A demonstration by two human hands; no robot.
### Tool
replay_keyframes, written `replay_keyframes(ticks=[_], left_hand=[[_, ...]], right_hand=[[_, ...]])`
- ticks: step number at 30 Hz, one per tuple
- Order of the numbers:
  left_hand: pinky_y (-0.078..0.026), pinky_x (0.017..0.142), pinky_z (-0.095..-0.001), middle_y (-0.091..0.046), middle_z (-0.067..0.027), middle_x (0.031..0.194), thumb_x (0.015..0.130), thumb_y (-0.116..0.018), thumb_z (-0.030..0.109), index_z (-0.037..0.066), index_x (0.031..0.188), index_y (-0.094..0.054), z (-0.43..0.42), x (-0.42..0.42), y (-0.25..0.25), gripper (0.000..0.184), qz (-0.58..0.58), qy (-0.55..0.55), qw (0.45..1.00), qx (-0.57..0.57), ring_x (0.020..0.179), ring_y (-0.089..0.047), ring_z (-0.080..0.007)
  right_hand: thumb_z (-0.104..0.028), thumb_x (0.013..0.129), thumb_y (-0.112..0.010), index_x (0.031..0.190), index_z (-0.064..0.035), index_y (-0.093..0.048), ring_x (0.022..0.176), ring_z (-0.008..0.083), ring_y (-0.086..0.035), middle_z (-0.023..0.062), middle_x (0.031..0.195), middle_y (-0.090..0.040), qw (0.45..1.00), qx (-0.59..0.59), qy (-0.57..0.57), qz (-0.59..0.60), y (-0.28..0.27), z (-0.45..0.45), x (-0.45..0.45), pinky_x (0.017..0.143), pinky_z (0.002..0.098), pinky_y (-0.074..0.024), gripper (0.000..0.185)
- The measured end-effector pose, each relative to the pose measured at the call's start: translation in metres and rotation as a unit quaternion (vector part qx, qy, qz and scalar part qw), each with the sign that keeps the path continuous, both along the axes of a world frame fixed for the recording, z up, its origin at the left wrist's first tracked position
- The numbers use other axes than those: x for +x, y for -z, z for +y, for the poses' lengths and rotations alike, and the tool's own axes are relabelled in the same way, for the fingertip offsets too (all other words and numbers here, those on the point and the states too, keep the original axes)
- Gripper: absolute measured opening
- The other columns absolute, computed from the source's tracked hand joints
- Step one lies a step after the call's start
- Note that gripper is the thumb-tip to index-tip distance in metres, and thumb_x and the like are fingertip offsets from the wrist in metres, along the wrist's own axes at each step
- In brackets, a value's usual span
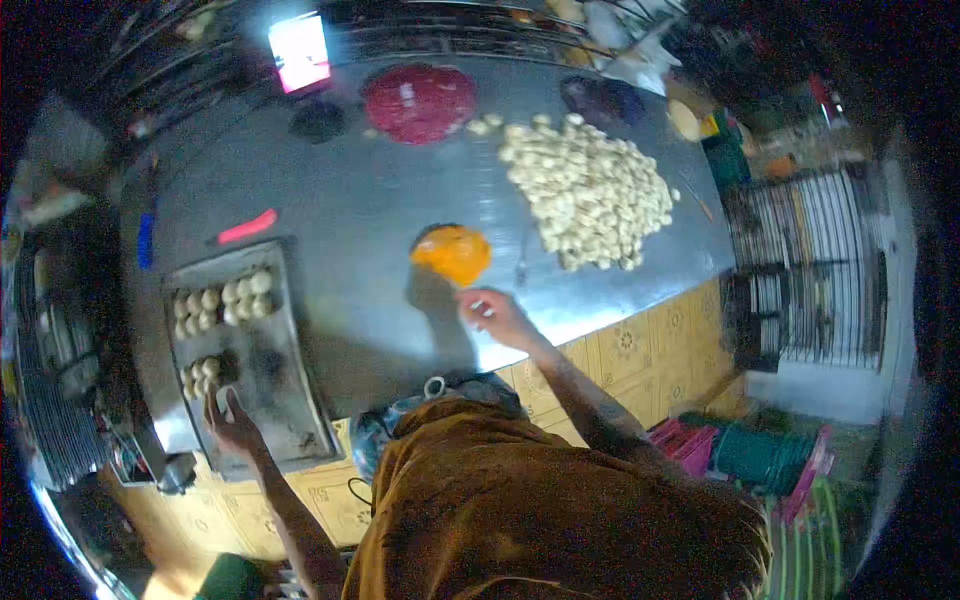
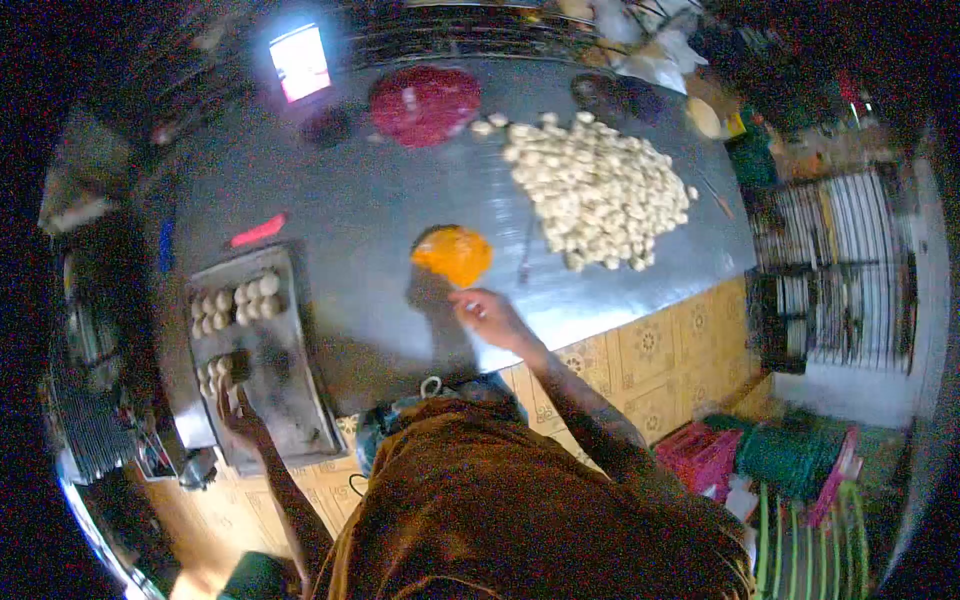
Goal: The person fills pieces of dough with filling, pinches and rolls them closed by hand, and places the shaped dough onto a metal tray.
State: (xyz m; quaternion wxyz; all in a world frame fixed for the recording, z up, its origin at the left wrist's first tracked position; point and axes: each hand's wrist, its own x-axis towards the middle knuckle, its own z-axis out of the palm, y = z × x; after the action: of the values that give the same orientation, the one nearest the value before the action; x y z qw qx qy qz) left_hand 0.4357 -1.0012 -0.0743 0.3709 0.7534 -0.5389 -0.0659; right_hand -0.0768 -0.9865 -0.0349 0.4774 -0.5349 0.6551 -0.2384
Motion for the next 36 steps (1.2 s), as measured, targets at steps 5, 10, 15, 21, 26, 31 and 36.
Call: replay_keyframes(ticks=[5,10,15,21,26,31,36], left_hand=[[-0.054,0.075,-0.026,-0.065,-0.0091,0.116,0.09,-0.067,0.006,0.005,0.113,-0.066,0.062,-0.114,0.055,0.023,0.402,0.034,0.909,0.101,0.1,-0.062,-0.0153],[-0.052,0.074,-0.0258,-0.069,-0.0063,0.109,0.091,-0.065,0.006,0.007,0.112,-0.069,0.064,-0.263,0.001,0.021,0.314,0.159,0.912,0.209,0.096,-0.062,-0.0126],[-0.051,0.088,-0.0293,-0.069,-0.0112,0.11,0.092,-0.065,0.008,-0.002,0.117,-0.064,0.033,-0.351,-0.019,0.028,0.411,0.235,0.848,0.238,0.103,-0.062,-0.0155],[-0.054,0.083,-0.0289,-0.068,-0.0136,0.105,0.092,-0.065,0.008,-0.008,0.114,-0.063,0.016,-0.373,-0.007,0.028,0.452,0.354,0.788,0.223,0.102,-0.064,-0.0177],[-0.057,0.072,-0.0301,-0.068,-0.0093,0.103,0.09,-0.069,0.012,-0.003,0.117,-0.062,0.025,-0.263,0.026,0.032,0.501,0.306,0.752,0.3,0.09,-0.065,-0.0162],[-0.055,0.076,-0.0304,-0.067,-0.0083,0.1,0.091,-0.068,0.016,-0.001,0.117,-0.062,0.032,-0.2,0.002,0.031,0.527,0.284,0.742,0.304,0.088,-0.065,-0.0159],[-0.056,0.07,-0.0315,-0.068,-0.0088,0.089,0.09,-0.069,0.017,-0.005,0.109,-0.063,0.035,-0.18,0.012,0.03,0.468,0.258,0.78,0.326,0.076,-0.066,-0.0159]], right_hand=[[-0.015,0.085,-0.071,0.114,-0.0054,-0.067,0.081,0.0239,-0.065,0.0116,0.096,-0.066,0.938,-0.117,0.249,0.209,0.017,-0.001,-0.194,0.073,0.0367,-0.0532,0.031],[-0.015,0.085,-0.067,0.113,-0.0089,-0.065,0.096,0.0355,-0.059,0.0172,0.1,-0.061,0.844,-0.251,0.189,0.435,0.023,-0.036,-0.292,0.082,0.0447,-0.0505,0.029],[-0.006,0.084,-0.066,0.101,-0.0043,-0.066,0.084,0.0258,-0.063,0.0133,0.092,-0.066,0.928,-0.207,0.174,0.254,-0.003,-0.057,-0.249,0.076,0.0371,-0.0519,0.017],[-0.012,0.084,-0.072,0.108,-0.0035,-0.066,0.085,0.0207,-0.067,0.0126,0.092,-0.069,0.995,0.04,0.033,-0.084,0.01,0.02,-0.041,0.073,0.031,-0.053,0.027],[-0.008,0.085,-0.067,0.114,-0.0037,-0.066,0.092,0.0281,-0.066,0.0177,0.103,-0.067,0.966,-0.151,0.191,0.082,0.046,-0.002,-0.035,0.076,0.0344,-0.0539,0.03],[-0.003,0.083,-0.065,0.112,-0.0024,-0.067,0.098,0.0344,-0.063,0.0184,0.111,-0.064,0.911,-0.304,0.156,0.23,0.088,-0.027,-0.05,0.085,0.041,-0.0526,0.029],[-0.002,0.08,-0.064,0.104,-0.0009,-0.067,0.101,0.0368,-0.06,0.0178,0.112,-0.063,0.911,-0.291,0.156,0.246,0.09,-0.027,-0.048,0.09,0.0441,-0.0503,0.025]])
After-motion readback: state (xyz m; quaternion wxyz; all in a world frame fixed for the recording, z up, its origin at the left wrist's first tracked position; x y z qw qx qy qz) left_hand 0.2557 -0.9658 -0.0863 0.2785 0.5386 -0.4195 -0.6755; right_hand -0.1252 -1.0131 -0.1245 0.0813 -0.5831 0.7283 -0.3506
